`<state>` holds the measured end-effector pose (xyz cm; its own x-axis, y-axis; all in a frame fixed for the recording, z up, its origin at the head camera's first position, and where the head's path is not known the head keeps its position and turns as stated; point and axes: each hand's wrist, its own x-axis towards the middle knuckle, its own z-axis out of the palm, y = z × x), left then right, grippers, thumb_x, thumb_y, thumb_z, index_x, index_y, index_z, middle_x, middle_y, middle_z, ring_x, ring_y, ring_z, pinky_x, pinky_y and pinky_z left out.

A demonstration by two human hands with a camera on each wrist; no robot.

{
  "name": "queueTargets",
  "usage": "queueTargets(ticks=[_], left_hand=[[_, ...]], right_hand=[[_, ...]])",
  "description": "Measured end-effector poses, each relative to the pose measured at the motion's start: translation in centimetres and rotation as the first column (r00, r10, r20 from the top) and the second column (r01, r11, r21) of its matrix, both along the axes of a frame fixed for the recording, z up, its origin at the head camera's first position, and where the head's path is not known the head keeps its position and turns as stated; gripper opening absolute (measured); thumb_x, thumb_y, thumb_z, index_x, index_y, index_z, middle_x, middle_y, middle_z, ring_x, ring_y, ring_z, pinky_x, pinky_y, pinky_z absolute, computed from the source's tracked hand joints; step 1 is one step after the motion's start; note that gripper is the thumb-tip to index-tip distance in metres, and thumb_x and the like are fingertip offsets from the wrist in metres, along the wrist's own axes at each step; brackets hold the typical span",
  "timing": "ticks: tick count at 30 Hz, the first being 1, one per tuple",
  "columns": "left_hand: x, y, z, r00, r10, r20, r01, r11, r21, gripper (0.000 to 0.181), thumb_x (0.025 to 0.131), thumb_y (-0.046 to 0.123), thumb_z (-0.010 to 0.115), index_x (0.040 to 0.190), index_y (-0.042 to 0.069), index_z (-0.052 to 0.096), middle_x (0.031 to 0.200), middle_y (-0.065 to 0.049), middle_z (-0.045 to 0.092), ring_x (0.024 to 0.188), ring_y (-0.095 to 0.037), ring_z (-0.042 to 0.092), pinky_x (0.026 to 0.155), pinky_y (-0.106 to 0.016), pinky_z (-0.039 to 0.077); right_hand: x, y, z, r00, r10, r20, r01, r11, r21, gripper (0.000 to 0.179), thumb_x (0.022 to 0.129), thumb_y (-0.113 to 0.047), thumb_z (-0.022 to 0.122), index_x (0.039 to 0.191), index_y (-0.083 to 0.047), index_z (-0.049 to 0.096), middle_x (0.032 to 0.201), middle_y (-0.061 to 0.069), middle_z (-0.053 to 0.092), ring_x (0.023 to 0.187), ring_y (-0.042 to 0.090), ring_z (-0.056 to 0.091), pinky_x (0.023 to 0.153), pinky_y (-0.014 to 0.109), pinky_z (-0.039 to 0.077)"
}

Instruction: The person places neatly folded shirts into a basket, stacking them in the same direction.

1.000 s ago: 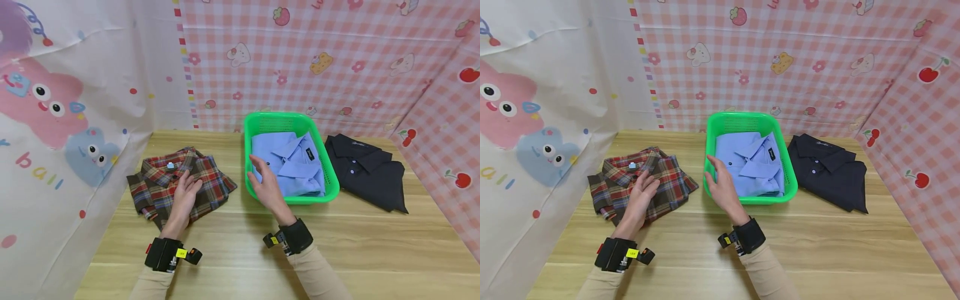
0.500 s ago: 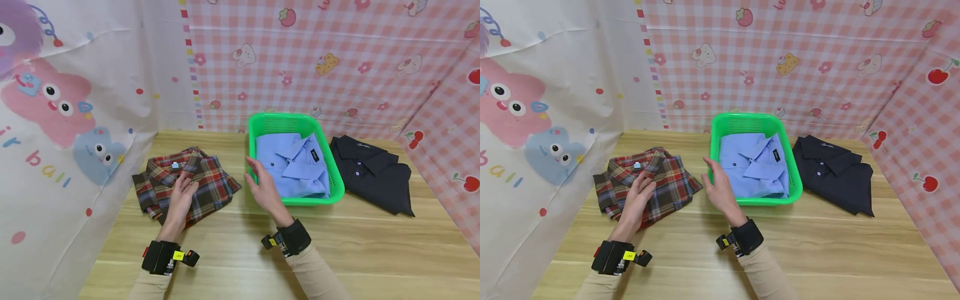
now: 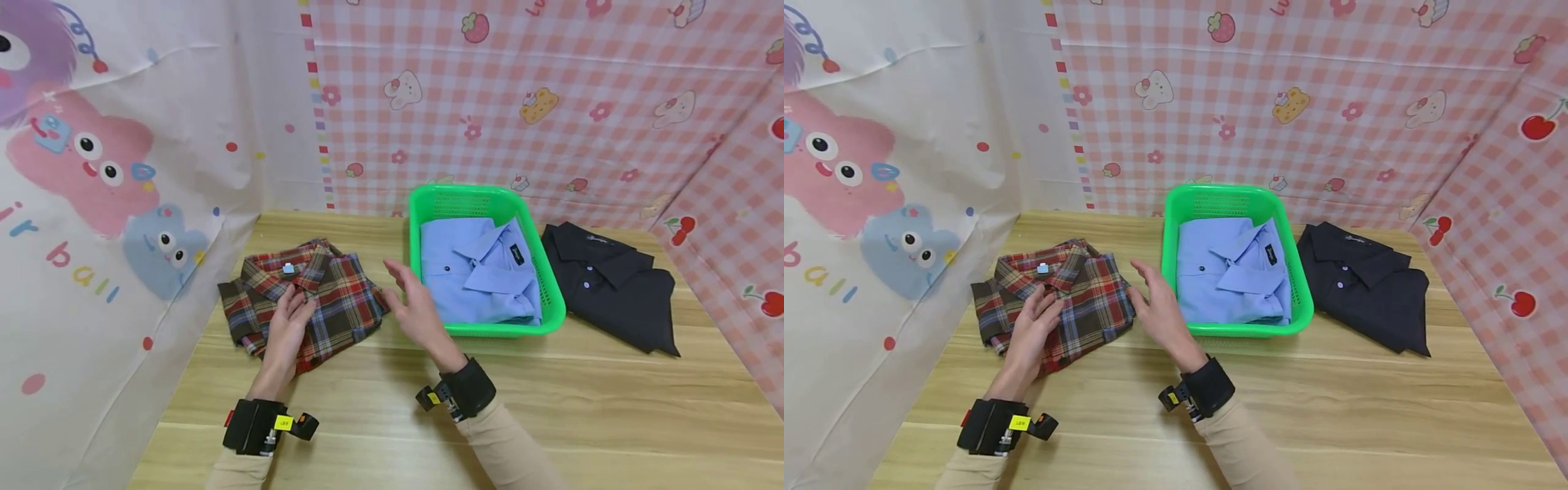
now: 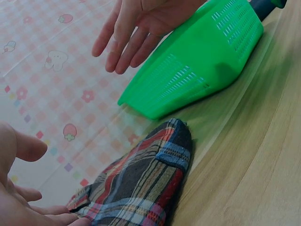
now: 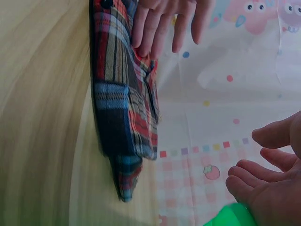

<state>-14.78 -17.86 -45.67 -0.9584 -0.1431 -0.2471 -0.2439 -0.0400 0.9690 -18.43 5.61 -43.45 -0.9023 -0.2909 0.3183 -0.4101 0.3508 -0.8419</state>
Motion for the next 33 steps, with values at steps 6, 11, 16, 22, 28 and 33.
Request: queueTargets(ticks=[6, 11, 16, 22, 28, 33], left_hand=[[0.7, -1.3, 0.2, 0.998, 0.058, -0.009, -0.059, 0.998, -0.015, 0.074, 0.109, 0.024, 0.05, 0.168, 0.016, 0.004, 0.171, -0.016, 0.015, 0.156, -0.033, 0.022, 0.127, -0.048, 0.022], [1.1, -2.3, 0.4, 0.994, 0.11, -0.011, -0.11, 0.994, 0.0, 0.075, 0.109, 0.023, 0.05, 0.168, 0.016, 0.003, 0.172, -0.016, 0.012, 0.157, -0.032, 0.02, 0.128, -0.045, 0.02], [1.4, -3.0, 0.2, 0.986, 0.169, -0.008, -0.169, 0.986, 0.011, 0.075, 0.108, 0.02, 0.051, 0.168, 0.016, 0.005, 0.171, -0.016, 0.015, 0.156, -0.03, 0.023, 0.128, -0.043, 0.02], [1.9, -3.7, 0.2, 0.975, 0.221, -0.015, -0.221, 0.975, 0.003, 0.075, 0.108, 0.02, 0.051, 0.168, 0.016, 0.005, 0.171, -0.014, 0.016, 0.156, -0.029, 0.023, 0.128, -0.041, 0.019], [2.3, -4.3, 0.1, 0.972, 0.234, -0.026, -0.234, 0.972, -0.004, 0.074, 0.109, 0.023, 0.049, 0.168, 0.015, 0.005, 0.172, -0.012, 0.013, 0.157, -0.028, 0.019, 0.129, -0.042, 0.017], [2.5, -4.7, 0.0, 0.965, 0.261, -0.023, -0.261, 0.965, -0.01, 0.073, 0.109, 0.022, 0.049, 0.168, 0.014, 0.006, 0.172, -0.014, 0.014, 0.157, -0.03, 0.019, 0.129, -0.042, 0.018]], right_hand=[[0.0, -1.2, -0.4, 1.0, 0.025, 0.011, -0.025, 1.0, 0.005, 0.051, 0.104, -0.003, 0.057, 0.153, 0.003, 0.041, 0.154, 0.022, 0.047, 0.143, 0.036, 0.046, 0.118, 0.047, 0.039], [0.0, -1.8, -0.7, 0.999, 0.04, 0.037, -0.04, 0.999, 0.001, 0.051, 0.105, -0.003, 0.057, 0.153, 0.003, 0.042, 0.154, 0.023, 0.047, 0.144, 0.036, 0.046, 0.117, 0.048, 0.041], [-0.1, -2.1, -1.2, 0.995, 0.065, 0.07, -0.065, 0.998, -0.01, 0.053, 0.104, 0.0, 0.056, 0.154, 0.006, 0.039, 0.156, 0.025, 0.044, 0.145, 0.039, 0.043, 0.115, 0.054, 0.042], [-0.2, -2.3, -1.6, 0.992, 0.068, 0.109, -0.068, 0.998, -0.004, 0.054, 0.104, -0.003, 0.057, 0.154, 0.005, 0.038, 0.157, 0.025, 0.043, 0.146, 0.039, 0.042, 0.116, 0.053, 0.041], [-0.5, -2.7, -2.1, 0.986, 0.064, 0.152, -0.061, 0.998, -0.027, 0.054, 0.104, -0.002, 0.057, 0.154, 0.005, 0.039, 0.157, 0.025, 0.042, 0.147, 0.038, 0.041, 0.118, 0.051, 0.039], [-0.7, -2.9, -2.6, 0.983, 0.035, 0.178, -0.038, 0.999, 0.012, 0.056, 0.103, -0.005, 0.059, 0.155, 0.003, 0.039, 0.157, 0.023, 0.043, 0.146, 0.037, 0.041, 0.118, 0.048, 0.039]])
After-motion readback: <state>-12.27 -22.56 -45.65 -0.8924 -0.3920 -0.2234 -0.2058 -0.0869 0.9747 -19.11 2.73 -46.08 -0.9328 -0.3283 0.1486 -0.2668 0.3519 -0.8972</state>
